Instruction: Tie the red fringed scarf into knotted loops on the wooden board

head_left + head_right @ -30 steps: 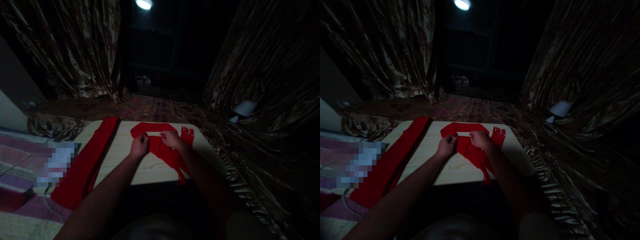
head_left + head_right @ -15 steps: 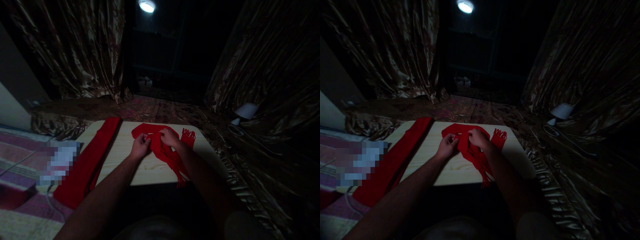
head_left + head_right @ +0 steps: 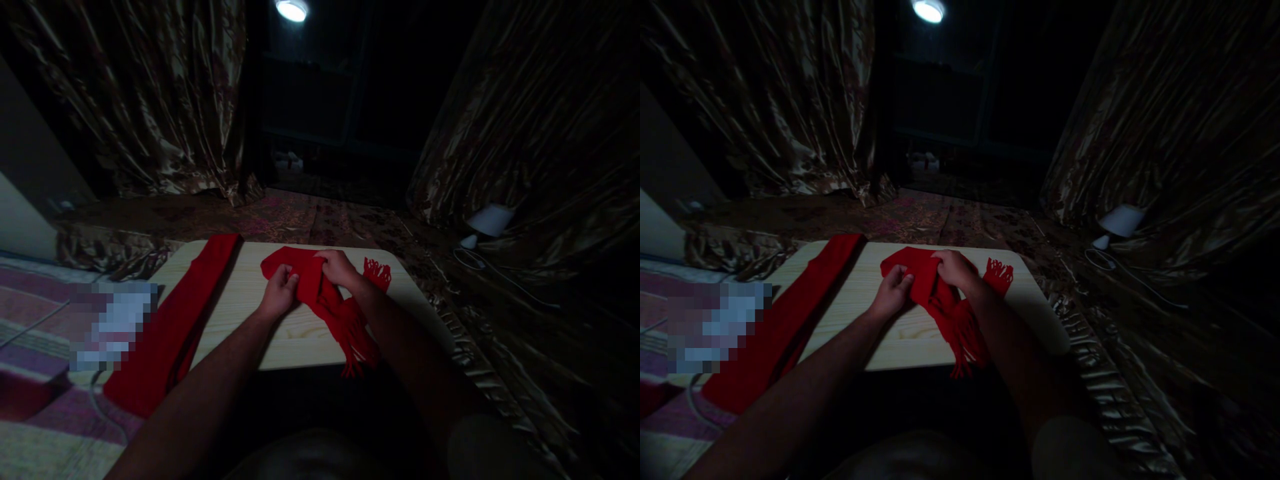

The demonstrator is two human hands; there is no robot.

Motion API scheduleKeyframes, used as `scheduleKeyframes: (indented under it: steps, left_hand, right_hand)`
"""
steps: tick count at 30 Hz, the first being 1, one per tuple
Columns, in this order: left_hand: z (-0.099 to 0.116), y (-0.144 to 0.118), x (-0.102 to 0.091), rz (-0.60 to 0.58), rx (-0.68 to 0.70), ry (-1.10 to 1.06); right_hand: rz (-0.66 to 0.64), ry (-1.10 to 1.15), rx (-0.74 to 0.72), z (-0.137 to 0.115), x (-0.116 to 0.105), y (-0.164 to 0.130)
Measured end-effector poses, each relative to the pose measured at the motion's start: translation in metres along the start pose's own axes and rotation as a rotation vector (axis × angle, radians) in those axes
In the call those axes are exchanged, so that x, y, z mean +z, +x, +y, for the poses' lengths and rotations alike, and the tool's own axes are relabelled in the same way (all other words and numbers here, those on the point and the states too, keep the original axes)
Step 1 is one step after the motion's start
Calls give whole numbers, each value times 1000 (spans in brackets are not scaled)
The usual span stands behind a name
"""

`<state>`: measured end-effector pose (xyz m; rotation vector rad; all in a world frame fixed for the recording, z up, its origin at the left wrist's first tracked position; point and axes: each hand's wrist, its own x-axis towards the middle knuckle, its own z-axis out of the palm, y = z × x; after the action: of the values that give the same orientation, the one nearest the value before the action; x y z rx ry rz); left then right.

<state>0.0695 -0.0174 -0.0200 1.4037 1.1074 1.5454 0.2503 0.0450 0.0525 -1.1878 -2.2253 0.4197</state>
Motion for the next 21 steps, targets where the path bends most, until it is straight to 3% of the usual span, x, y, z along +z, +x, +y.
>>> scheduleKeyframes:
  steps: [5, 7, 10, 15, 18, 21]
  left_hand:
    - [-1, 1, -1, 42, -10, 45]
    - [2, 0, -1, -3, -18, 48]
    - [4, -2, 0, -94, -54, 36]
    - [2, -4, -1, -109, -111, 56]
    - [3, -4, -1, -98, -98, 101]
    - [6, -3, -2, -53, -73, 171]
  right_hand:
    - [175, -100, 129, -10, -2, -2]
    - [241, -84, 148, -12, -2, 0]
    - [271, 60, 161, -11, 2, 4]
    - [285, 328, 279, -5, 11, 8]
    - [403, 250, 226, -3, 5, 1]
    - [491, 34, 83, -6, -10, -13]
